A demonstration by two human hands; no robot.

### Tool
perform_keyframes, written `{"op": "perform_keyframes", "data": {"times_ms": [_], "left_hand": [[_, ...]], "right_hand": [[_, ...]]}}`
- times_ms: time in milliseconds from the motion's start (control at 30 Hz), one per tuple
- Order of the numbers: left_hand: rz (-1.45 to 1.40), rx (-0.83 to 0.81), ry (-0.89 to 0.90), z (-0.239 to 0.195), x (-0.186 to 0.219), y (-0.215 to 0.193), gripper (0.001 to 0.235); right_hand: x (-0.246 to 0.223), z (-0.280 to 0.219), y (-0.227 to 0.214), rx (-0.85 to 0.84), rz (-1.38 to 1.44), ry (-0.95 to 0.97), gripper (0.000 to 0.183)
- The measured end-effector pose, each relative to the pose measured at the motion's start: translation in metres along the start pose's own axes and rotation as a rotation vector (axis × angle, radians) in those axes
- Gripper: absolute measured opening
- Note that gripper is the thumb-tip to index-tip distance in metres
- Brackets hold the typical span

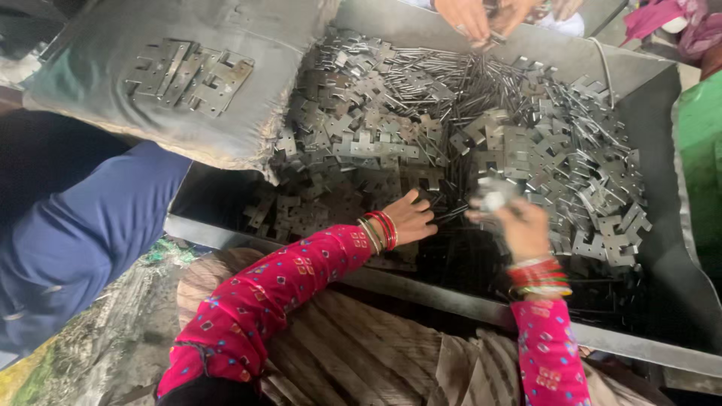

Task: The person sorts through a large bin of metal hinges and small metal rods by hand, picking them up and moving them around within the bin while others also work in the same bin.

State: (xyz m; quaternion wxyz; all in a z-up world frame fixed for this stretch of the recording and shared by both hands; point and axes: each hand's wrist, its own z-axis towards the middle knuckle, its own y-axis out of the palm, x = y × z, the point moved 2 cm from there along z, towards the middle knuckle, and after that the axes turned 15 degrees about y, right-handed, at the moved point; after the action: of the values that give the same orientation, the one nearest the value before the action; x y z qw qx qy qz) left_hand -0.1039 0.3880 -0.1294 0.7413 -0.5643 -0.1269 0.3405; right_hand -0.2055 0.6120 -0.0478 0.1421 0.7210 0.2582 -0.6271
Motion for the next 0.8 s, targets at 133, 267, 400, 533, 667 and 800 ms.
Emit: {"op": "perform_keyframes", "data": {"times_ms": [133, 267, 400, 533, 667, 800], "left_hand": [[0.006, -0.118, -0.006, -0.001, 0.002, 0.003, 0.013], [0.005, -0.073, -0.089, -0.004, -0.002, 0.001, 0.011], [-0.076, -0.022, -0.079, -0.004, -0.014, -0.017, 0.012], [-0.334, -0.019, -0.213, 0.0, -0.039, -0.039, 0.024], [-0.93, 0.309, -0.574, -0.005, -0.072, -0.054, 0.02], [-1.384, 0.893, -0.789, -0.001, -0.082, -0.053, 0.045]], "right_hand": [[0.037, 0.03, 0.032, 0.293, -1.337, 0.114, 0.029], [0.048, 0.02, 0.028, 0.426, -1.757, 0.081, 0.015], [0.053, 0.019, -0.002, 0.289, -1.587, 0.022, 0.024], [0.053, -0.001, -0.061, 0.309, -0.611, -0.063, 0.031], [0.065, -0.014, -0.093, 0.321, 0.613, 0.101, 0.024], [0.043, -0.021, -0.055, 0.006, 0.774, 0.21, 0.025]]}}
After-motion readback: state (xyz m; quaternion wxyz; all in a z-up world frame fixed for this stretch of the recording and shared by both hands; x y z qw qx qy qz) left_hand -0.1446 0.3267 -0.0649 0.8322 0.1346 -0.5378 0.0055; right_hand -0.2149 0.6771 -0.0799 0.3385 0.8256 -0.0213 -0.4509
